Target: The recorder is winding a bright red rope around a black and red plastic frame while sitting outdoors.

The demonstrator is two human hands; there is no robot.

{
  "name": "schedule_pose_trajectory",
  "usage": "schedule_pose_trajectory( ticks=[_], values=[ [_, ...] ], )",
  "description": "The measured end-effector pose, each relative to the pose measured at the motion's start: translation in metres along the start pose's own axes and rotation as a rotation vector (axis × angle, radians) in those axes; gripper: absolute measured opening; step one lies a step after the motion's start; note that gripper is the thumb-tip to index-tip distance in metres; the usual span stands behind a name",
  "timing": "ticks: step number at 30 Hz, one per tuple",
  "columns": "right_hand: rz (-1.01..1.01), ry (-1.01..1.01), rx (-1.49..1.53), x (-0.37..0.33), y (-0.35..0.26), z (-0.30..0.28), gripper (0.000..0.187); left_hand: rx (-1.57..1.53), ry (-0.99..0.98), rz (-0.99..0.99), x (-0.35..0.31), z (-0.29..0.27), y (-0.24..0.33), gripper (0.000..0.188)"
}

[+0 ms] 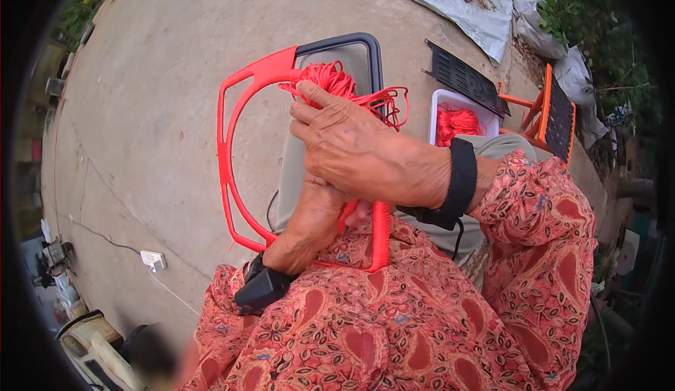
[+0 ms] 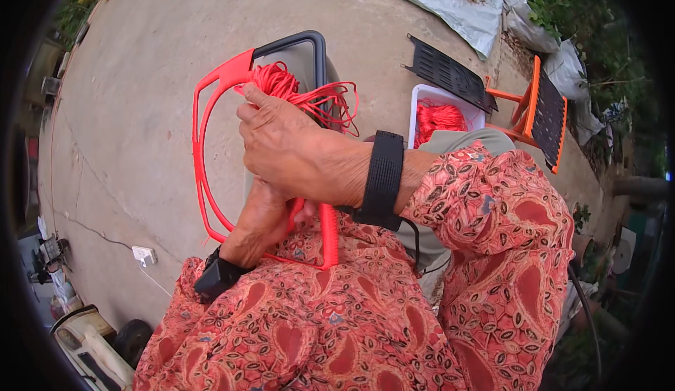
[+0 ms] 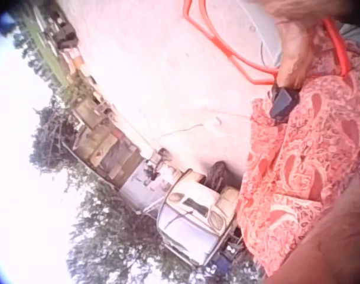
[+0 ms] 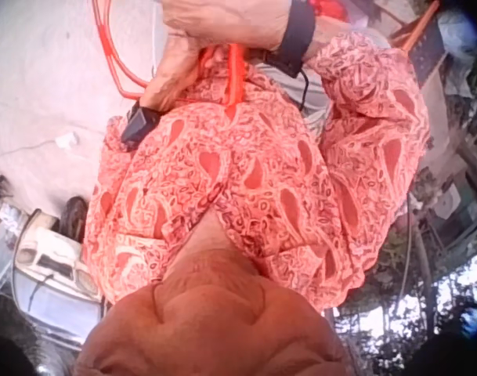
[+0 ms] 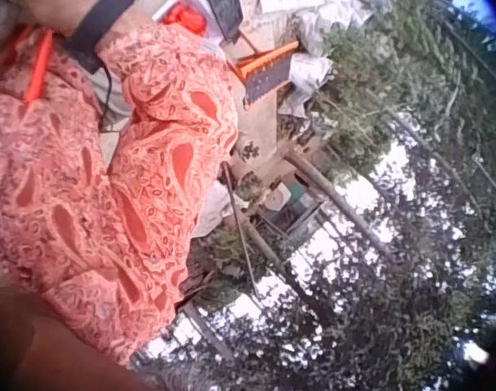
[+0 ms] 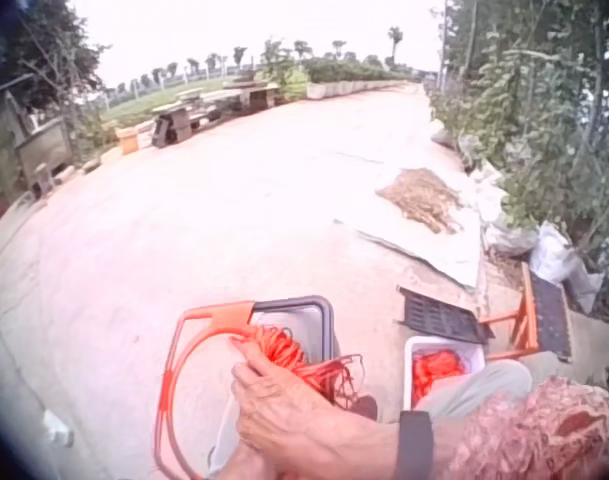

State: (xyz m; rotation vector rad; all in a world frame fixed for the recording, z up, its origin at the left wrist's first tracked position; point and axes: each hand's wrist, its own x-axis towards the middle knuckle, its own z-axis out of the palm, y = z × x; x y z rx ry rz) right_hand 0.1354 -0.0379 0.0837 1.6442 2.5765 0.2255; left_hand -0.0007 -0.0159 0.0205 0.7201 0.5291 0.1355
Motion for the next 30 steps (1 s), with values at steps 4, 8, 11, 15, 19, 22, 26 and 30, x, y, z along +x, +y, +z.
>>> schedule_pose_trajectory(
  ticks=[4,8,11,15,19,22,26,30],
  values=[
    [0.023,0.168,0.339,-0.005,0.007,0.01,0.016,-0.017,0.044,0.002,0.004,-0.001,0.005,0.025],
    [0.054,0.329,0.615,-0.017,0.023,-0.003,0.017,-0.101,0.068,-0.014,0.009,-0.01,0.004,0.008],
    [0.274,0.607,0.643,-0.045,0.033,-0.001,0.019,0.002,-0.011,-0.099,0.009,-0.01,0.014,0.012],
    [0.881,0.544,1.237,-0.09,0.001,0.033,0.021,-0.016,-0.031,-0.11,0.009,-0.011,0.013,0.019],
    [0.925,0.484,1.29,-0.092,-0.026,0.055,0.03,-0.021,-0.003,-0.114,0.01,-0.011,0.012,0.019],
    [0.875,0.513,1.232,-0.08,-0.033,0.063,0.037,-0.008,-0.004,-0.103,0.01,-0.011,0.012,0.019],
    [0.85,0.592,1.201,-0.07,-0.031,0.078,0.034,0.01,0.0,-0.097,0.011,-0.011,0.011,0.018],
    [0.913,0.393,1.292,-0.076,-0.03,0.087,0.026,0.027,0.031,-0.082,0.009,-0.009,0.012,0.02]
  ],
)
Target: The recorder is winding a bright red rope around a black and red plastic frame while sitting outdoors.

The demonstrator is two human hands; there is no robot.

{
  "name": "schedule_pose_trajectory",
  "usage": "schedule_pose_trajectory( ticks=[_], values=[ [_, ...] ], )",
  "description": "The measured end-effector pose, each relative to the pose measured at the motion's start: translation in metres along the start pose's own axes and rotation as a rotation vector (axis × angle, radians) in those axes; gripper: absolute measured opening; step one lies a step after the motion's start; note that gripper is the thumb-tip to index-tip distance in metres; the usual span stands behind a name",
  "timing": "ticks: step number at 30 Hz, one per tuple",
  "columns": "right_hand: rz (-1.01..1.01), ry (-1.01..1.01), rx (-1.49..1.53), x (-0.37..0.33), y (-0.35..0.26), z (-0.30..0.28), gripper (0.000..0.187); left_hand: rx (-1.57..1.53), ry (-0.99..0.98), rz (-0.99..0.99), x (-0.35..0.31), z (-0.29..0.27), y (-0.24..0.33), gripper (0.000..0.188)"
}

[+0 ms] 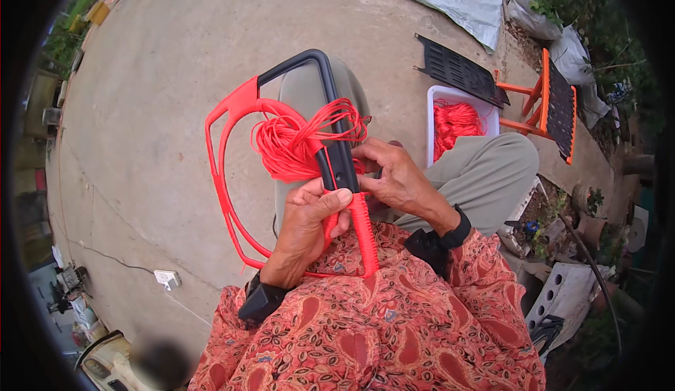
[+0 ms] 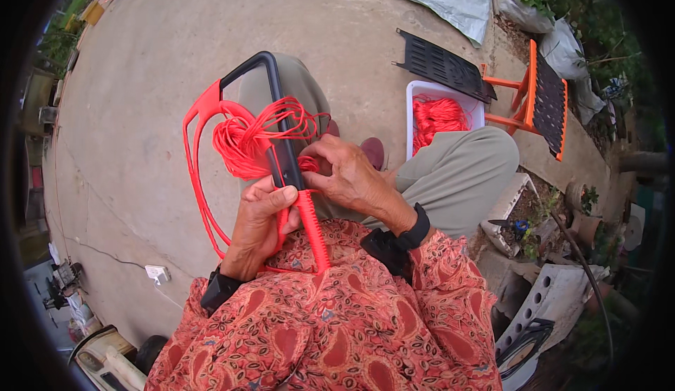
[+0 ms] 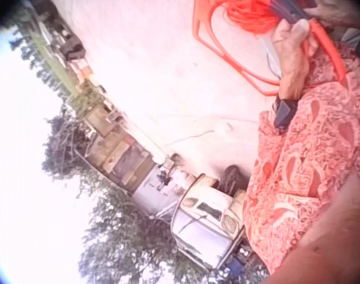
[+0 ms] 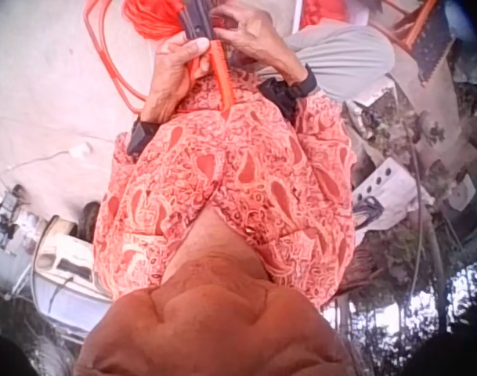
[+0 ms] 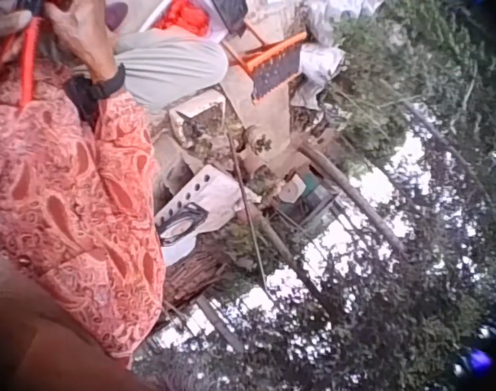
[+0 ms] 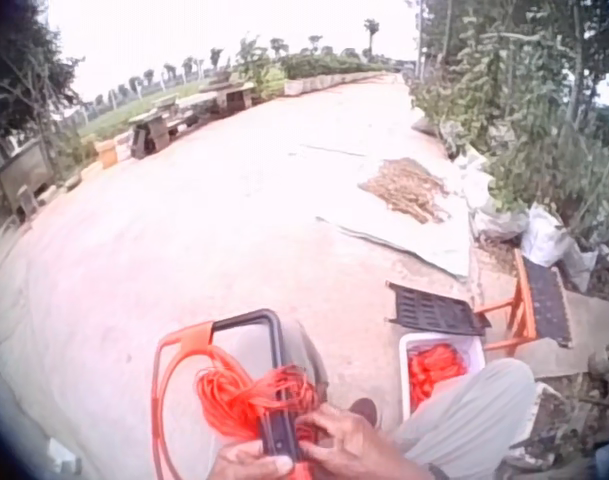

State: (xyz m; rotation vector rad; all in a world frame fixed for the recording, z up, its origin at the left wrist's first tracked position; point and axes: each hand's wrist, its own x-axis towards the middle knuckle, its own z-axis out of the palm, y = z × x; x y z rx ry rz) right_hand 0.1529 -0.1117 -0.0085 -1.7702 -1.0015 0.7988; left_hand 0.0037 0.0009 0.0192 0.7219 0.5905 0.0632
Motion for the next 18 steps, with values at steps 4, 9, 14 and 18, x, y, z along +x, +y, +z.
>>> schedule_pose_trajectory(
  ticks=[4,9,14,18],
  values=[
    [0.072,-0.012,0.055,-0.002,0.006,-0.005,0.021,0.03,0.028,0.021,-0.002,0.003,-0.001,0.019],
    [-0.053,0.248,0.526,-0.012,0.017,-0.041,0.013,0.041,0.027,0.014,-0.003,0.004,-0.002,0.019],
    [-0.05,0.297,1.067,-0.027,-0.001,-0.051,0.017,0.036,-0.019,-0.01,0.001,0.017,-0.002,0.013],
    [0.019,0.529,1.761,-0.005,0.042,-0.051,0.02,0.038,0.066,0.055,-0.003,0.01,-0.002,0.015]
  ],
)
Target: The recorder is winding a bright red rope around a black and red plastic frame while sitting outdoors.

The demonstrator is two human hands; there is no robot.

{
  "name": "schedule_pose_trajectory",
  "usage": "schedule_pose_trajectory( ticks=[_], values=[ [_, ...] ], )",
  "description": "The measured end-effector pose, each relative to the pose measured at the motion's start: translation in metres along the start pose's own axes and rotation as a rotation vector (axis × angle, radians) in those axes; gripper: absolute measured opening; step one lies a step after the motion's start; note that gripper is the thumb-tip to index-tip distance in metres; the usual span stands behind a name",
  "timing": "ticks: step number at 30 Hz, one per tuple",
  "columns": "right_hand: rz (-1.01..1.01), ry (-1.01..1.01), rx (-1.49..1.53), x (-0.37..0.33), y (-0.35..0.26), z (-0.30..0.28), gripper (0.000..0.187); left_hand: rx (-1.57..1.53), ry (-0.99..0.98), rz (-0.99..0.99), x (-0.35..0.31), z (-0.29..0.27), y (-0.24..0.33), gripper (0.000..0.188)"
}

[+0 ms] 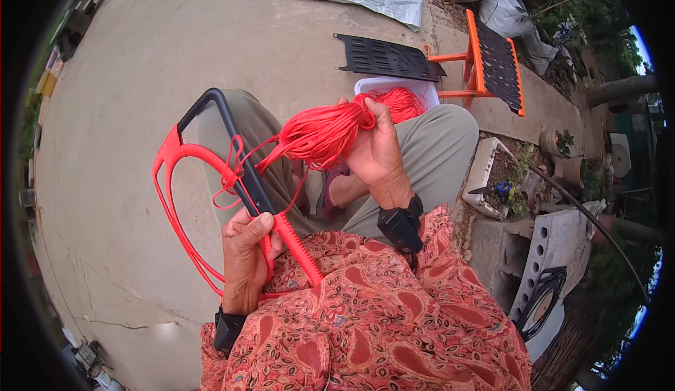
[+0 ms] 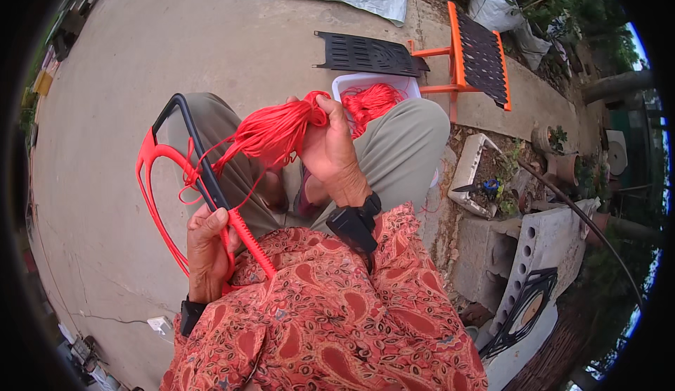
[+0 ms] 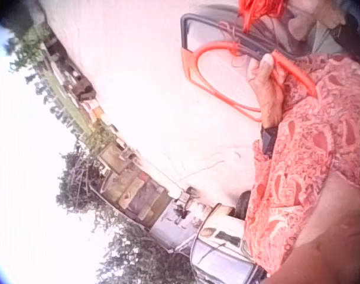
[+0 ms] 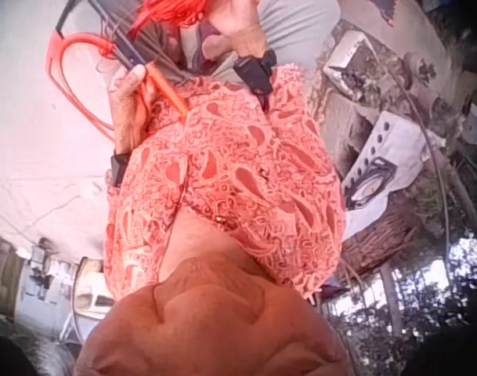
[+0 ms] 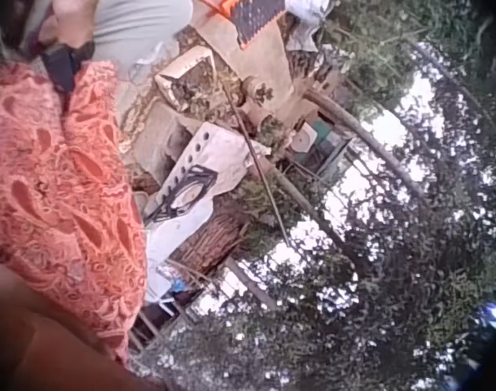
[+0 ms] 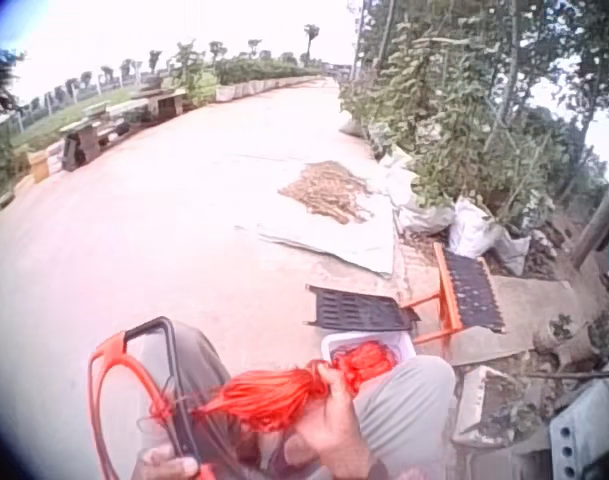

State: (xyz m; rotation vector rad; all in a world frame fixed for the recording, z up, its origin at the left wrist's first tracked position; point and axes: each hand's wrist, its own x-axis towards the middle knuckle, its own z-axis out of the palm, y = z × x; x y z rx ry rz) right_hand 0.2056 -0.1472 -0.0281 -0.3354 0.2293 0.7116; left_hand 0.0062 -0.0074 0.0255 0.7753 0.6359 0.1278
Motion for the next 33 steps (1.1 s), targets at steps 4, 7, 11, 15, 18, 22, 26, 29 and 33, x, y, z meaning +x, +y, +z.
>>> schedule_pose_trajectory(
  ticks=[4,7,11,15,18,22,26,29,33],
  values=[
    [-0.038,-0.181,0.097,-0.026,-0.039,0.021,0.026,0.013,0.029,0.023,0.002,-0.002,0.001,0.017],
    [-0.176,-0.315,-0.052,-0.071,-0.1,0.024,0.031,0.013,0.02,0.033,0.005,-0.002,0.0,0.016],
    [-0.47,-0.107,-0.407,-0.152,-0.19,-0.015,0.025,0.016,0.003,0.045,0.006,-0.003,-0.003,0.015],
    [-1.196,0.874,-2.059,-0.196,-0.231,-0.072,0.021,0.065,-0.033,0.03,0.009,0.004,-0.003,0.02],
    [-0.828,0.788,-1.647,-0.186,-0.182,-0.06,0.016,0.107,-0.032,0.037,0.009,-0.003,-0.006,0.019],
    [-0.357,0.3,-1.074,-0.16,-0.091,0.006,0.02,0.176,-0.049,0.069,0.008,0.006,-0.002,0.018],
    [-0.641,-0.044,-1.451,-0.114,-0.029,0.013,0.025,0.234,-0.068,0.069,0.013,0.007,-0.006,0.02],
    [-0.643,-0.152,-1.657,-0.085,-0.005,0.006,0.031,0.262,-0.05,0.095,0.008,0.012,-0.007,0.022],
    [-0.439,-0.346,-1.583,-0.071,0.025,-0.005,0.024,0.301,-0.046,0.14,-0.001,0.016,-0.006,0.019]
  ],
)
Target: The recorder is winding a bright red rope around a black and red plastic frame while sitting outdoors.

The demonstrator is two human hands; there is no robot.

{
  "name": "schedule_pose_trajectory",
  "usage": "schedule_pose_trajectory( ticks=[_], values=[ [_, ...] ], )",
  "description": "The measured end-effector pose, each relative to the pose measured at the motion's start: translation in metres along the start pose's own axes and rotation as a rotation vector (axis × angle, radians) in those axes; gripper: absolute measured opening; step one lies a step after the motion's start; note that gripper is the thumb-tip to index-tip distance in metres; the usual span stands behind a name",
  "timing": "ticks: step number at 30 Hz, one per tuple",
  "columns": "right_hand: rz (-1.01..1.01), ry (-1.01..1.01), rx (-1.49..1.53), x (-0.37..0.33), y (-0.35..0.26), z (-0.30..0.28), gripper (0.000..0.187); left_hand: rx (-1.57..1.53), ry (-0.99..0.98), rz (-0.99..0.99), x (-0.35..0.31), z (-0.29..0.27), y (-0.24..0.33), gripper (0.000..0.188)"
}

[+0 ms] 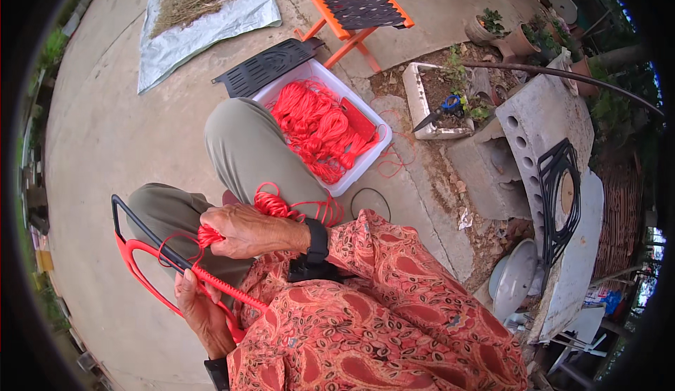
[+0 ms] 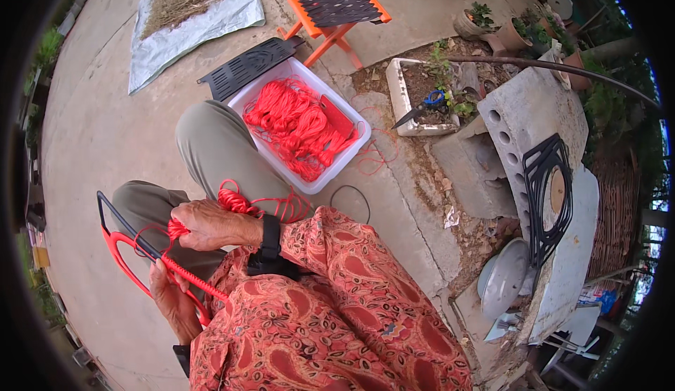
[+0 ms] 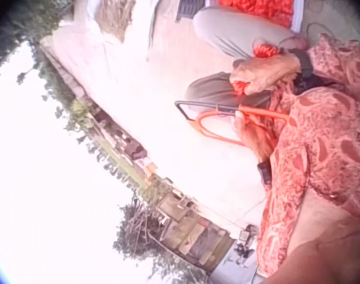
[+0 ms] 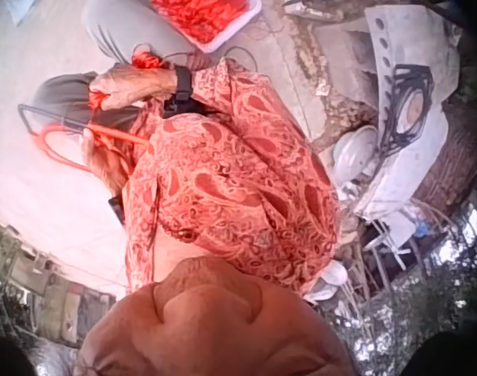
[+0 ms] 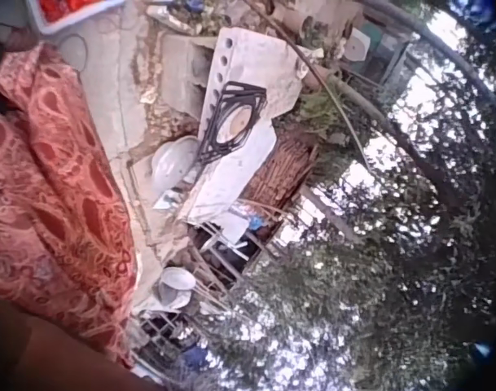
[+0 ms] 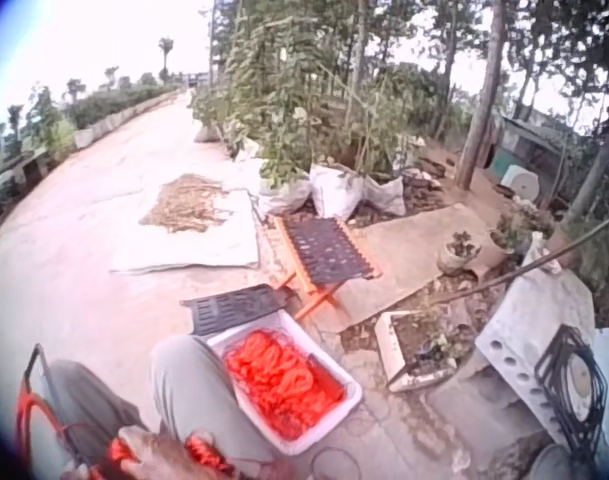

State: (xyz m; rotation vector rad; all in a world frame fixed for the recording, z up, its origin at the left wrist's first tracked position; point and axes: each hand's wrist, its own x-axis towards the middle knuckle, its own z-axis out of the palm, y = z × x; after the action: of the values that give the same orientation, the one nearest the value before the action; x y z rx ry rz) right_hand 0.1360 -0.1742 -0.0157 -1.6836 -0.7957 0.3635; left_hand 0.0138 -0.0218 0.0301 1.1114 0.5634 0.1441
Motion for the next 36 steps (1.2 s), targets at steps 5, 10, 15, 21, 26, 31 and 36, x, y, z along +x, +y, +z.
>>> schedule_pose_trajectory(
  ticks=[5,10,15,21,26,31,36],
  values=[
    [0.135,-0.242,0.442,-0.029,0.008,0.006,0.022,0.026,0.009,0.039,-0.002,0.008,-0.001,0.018],
    [0.222,-0.031,0.806,-0.05,-0.034,-0.043,0.018,0.018,0.035,0.077,-0.007,0.008,0.002,0.018],
    [0.056,0.086,0.174,-0.088,-0.025,-0.074,0.02,0.001,-0.125,0.005,-0.001,0.014,-0.003,0.019],
    [0.101,0.402,0.042,-0.12,-0.022,-0.117,0.021,0.074,0.016,-0.236,-0.007,0.009,0.002,0.026],
    [0.268,0.474,-0.221,-0.106,-0.023,-0.129,0.018,-0.056,-0.175,-0.057,0.016,0.021,-0.002,0.021],
    [0.248,0.594,-0.3,-0.041,-0.048,-0.116,0.018,-0.236,-0.068,-0.099,0.003,0.002,0.013,0.017],
    [0.241,0.223,0.167,0.005,-0.07,-0.058,0.021,-0.39,-0.161,-0.171,0.013,-0.003,0.004,0.012]
  ],
)
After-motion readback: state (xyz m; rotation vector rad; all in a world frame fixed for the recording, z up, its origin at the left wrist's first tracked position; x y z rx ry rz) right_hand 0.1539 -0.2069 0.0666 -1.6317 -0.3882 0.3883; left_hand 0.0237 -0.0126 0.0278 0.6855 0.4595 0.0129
